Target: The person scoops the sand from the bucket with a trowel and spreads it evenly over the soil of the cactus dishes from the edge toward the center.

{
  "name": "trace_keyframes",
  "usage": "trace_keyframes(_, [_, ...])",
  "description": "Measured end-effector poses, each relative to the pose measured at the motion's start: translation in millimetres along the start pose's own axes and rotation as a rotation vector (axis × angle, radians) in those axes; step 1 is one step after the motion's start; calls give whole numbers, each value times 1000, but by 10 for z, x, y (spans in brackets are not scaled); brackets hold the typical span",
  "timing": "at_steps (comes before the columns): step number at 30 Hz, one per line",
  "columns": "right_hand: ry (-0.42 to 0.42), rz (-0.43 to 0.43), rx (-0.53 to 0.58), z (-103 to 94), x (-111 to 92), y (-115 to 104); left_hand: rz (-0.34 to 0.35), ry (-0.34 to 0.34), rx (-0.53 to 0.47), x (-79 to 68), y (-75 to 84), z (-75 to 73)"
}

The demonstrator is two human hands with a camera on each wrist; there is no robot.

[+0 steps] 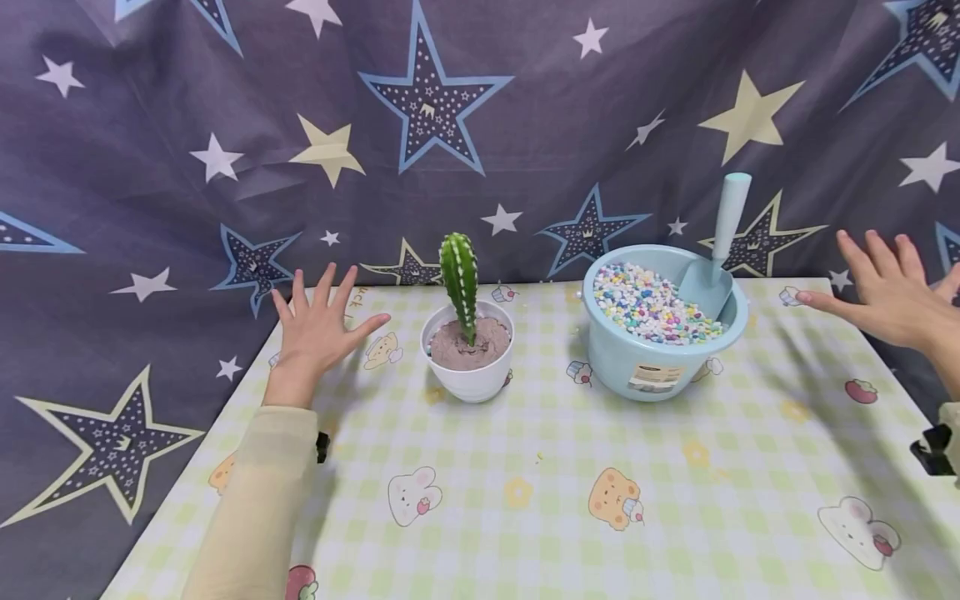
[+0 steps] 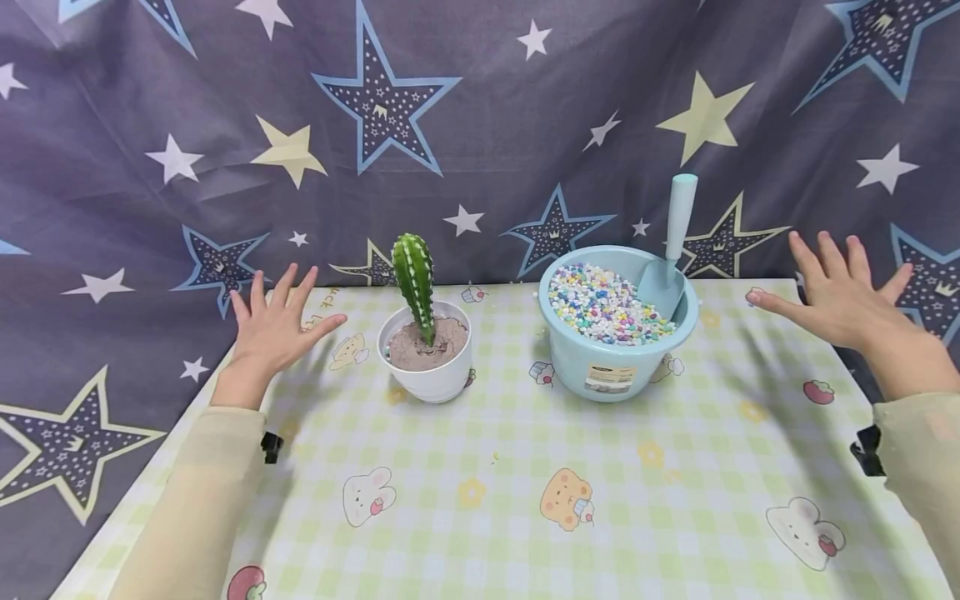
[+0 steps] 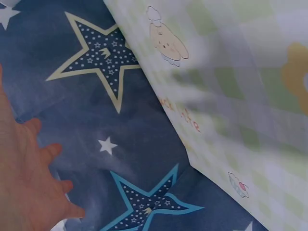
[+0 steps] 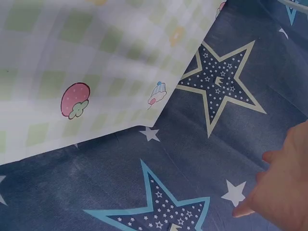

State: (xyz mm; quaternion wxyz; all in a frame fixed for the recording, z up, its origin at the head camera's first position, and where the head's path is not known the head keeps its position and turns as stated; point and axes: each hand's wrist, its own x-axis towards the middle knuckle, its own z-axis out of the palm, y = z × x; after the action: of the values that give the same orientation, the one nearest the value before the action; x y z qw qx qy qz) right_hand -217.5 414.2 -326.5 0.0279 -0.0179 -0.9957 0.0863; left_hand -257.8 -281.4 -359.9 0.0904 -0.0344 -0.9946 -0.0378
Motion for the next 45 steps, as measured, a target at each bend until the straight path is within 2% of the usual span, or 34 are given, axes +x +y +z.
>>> trace_keyframes(11, [6, 24, 28, -14, 37, -64, 33, 59, -58, 9, 168, -96])
trace_keyframes(18, [30, -10, 65, -25, 21, -142, 69, 122, -173, -64, 420, -212])
trace_keyframes(23, [53, -41, 93, -44, 40, -216, 113, 222, -267, -110, 644, -330])
trace_keyframes(30, [87, -59, 118, -86, 98, -338, 193, 388, -418, -204, 942, -387])
trace_keyframes(36, [110, -100, 186, -158, 163, -526, 322, 513, -545, -340, 1254, -414])
trace_keyframes(38, [121, -125, 234, -196, 193, -605, 381, 527, -589, -375, 1382, -420])
trace_keyframes(42, [149, -157, 325, -284, 244, -768, 497, 512, -680, -390, 1683, -407])
trace_keyframes(45, [173, -155, 366, -353, 289, -870, 537, 448, -746, -369, 1942, -342])
